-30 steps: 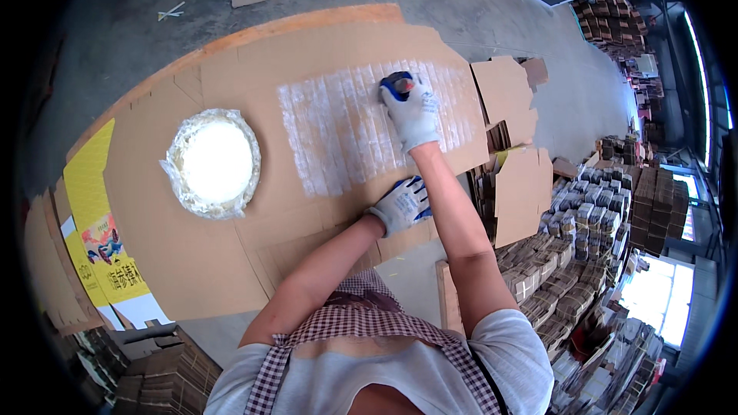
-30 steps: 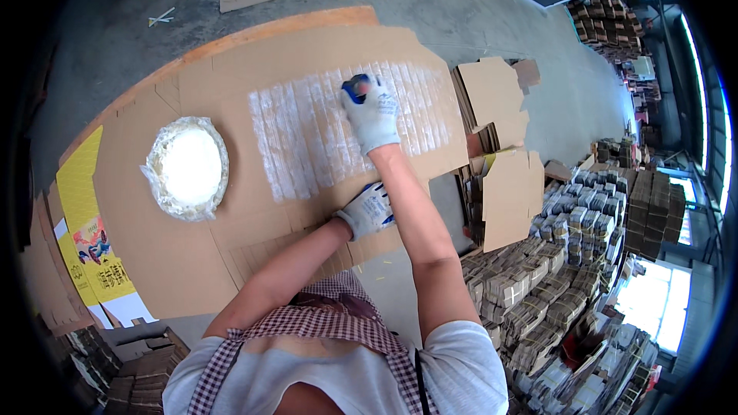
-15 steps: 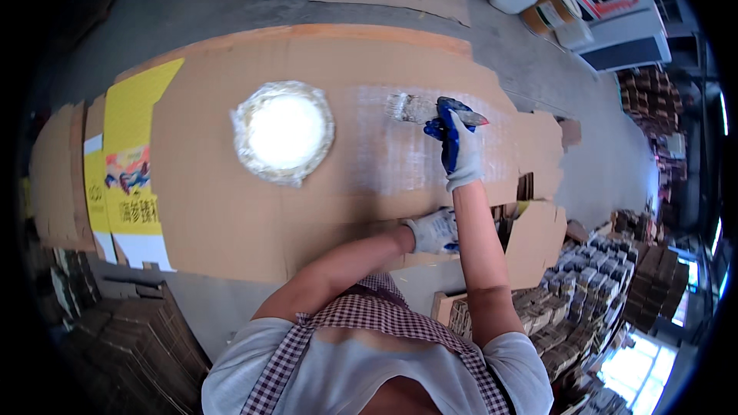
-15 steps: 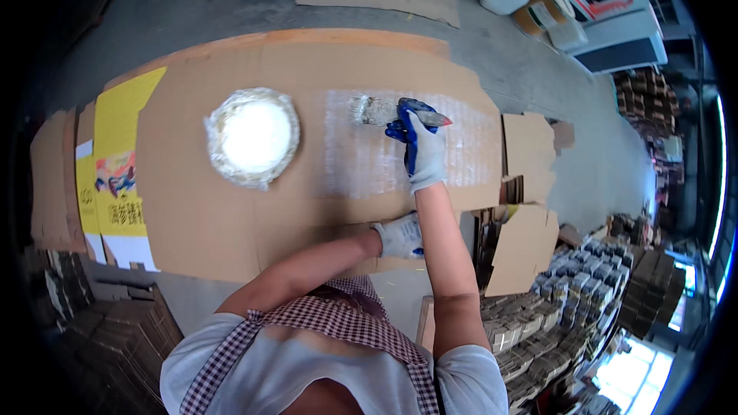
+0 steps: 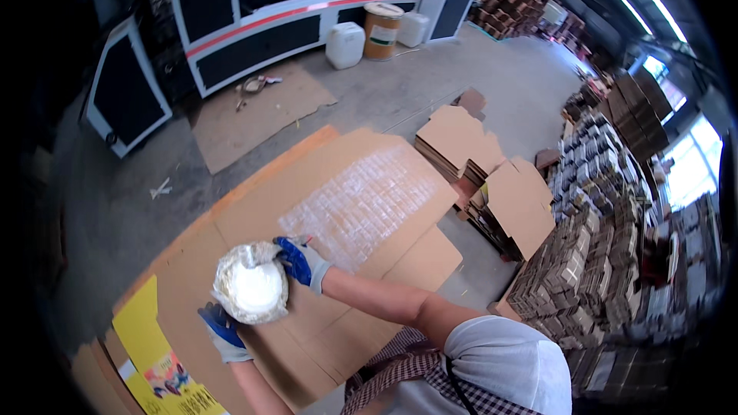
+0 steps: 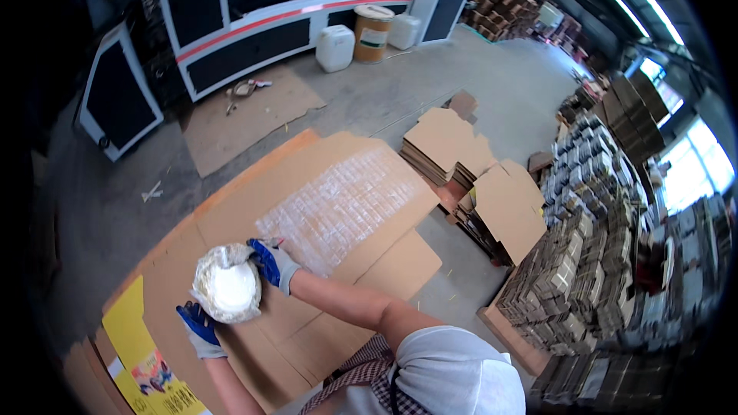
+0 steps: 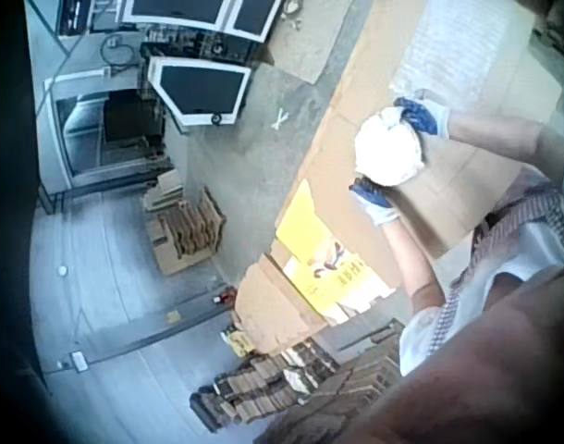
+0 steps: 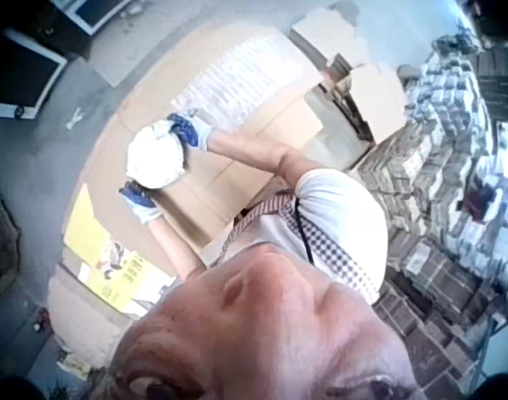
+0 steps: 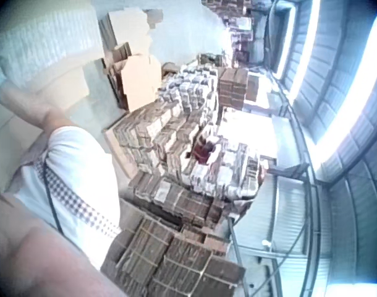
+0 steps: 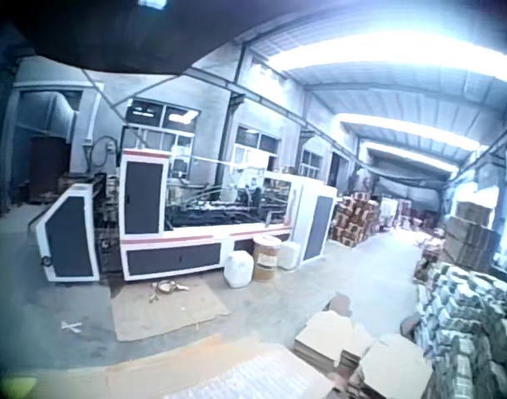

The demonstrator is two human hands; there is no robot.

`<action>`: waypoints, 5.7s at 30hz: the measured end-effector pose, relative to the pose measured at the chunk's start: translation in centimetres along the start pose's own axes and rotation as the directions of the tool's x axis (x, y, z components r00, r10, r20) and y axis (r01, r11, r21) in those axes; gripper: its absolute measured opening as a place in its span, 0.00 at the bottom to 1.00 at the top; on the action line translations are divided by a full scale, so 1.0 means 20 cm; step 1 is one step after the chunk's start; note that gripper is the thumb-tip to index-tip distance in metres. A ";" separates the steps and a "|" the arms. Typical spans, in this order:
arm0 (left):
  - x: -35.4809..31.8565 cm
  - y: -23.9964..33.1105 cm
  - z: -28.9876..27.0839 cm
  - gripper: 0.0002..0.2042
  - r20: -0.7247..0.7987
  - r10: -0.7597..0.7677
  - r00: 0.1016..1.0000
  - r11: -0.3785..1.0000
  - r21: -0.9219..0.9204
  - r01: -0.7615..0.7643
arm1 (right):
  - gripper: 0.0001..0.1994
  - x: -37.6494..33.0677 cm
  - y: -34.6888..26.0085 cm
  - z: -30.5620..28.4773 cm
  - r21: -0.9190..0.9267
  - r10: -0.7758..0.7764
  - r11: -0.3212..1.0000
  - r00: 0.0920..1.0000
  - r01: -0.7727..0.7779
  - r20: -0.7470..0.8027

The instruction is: The person applies white glue to flat cardboard sheets using a brush, spreading it in parallel strokes across the surface. They repeatedly dip the brush into a container of glue and continue coating multiple sheets in a warehouse setting.

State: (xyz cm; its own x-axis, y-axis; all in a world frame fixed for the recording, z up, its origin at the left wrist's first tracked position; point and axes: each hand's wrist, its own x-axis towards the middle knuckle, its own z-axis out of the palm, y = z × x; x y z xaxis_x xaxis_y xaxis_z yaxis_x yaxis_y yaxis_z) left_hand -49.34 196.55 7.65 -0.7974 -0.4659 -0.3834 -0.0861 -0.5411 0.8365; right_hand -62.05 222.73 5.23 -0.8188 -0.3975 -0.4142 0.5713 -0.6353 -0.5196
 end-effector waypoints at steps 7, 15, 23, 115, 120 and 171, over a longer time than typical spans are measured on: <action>0.10 -0.02 0.09 0.37 0.347 -0.305 0.887 0.917 -0.146 0.372 | 0.15 -0.16 -0.01 -0.06 0.082 -0.154 0.986 0.981 0.145 0.117; -0.69 -0.07 0.72 0.35 0.659 -0.181 0.730 0.980 0.062 0.187 | 0.19 -1.06 -0.46 -0.39 0.193 -0.285 0.941 0.958 0.278 0.010; -1.65 -0.91 1.53 0.33 0.558 -0.546 0.625 0.829 0.467 0.307 | 0.17 -2.33 -0.73 -1.45 0.113 -0.541 0.782 0.757 0.613 -0.366; -0.66 -0.25 0.42 0.20 0.715 0.218 0.664 0.032 0.675 -0.737 | 0.27 -1.65 0.12 -1.04 0.222 0.114 0.975 0.813 0.019 -0.570; -1.12 -0.30 0.16 0.20 0.618 0.065 0.783 0.345 0.722 -0.599 | 0.30 -1.68 0.21 -0.95 0.232 0.220 0.964 0.876 -0.128 -0.430; -1.49 -0.61 0.00 0.35 0.076 -0.621 0.780 0.731 -0.303 0.611 | 0.30 -1.70 0.43 -0.78 0.315 -0.115 0.945 0.990 0.086 0.076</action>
State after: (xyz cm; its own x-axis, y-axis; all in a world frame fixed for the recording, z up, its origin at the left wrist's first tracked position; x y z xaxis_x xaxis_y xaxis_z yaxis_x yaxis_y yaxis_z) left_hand -24.58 216.97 8.90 -0.6145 0.0258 -0.7885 -0.3694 -0.8925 0.2587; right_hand -28.39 241.19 3.19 -0.8811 -0.3708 -0.2935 0.4519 -0.8432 -0.2913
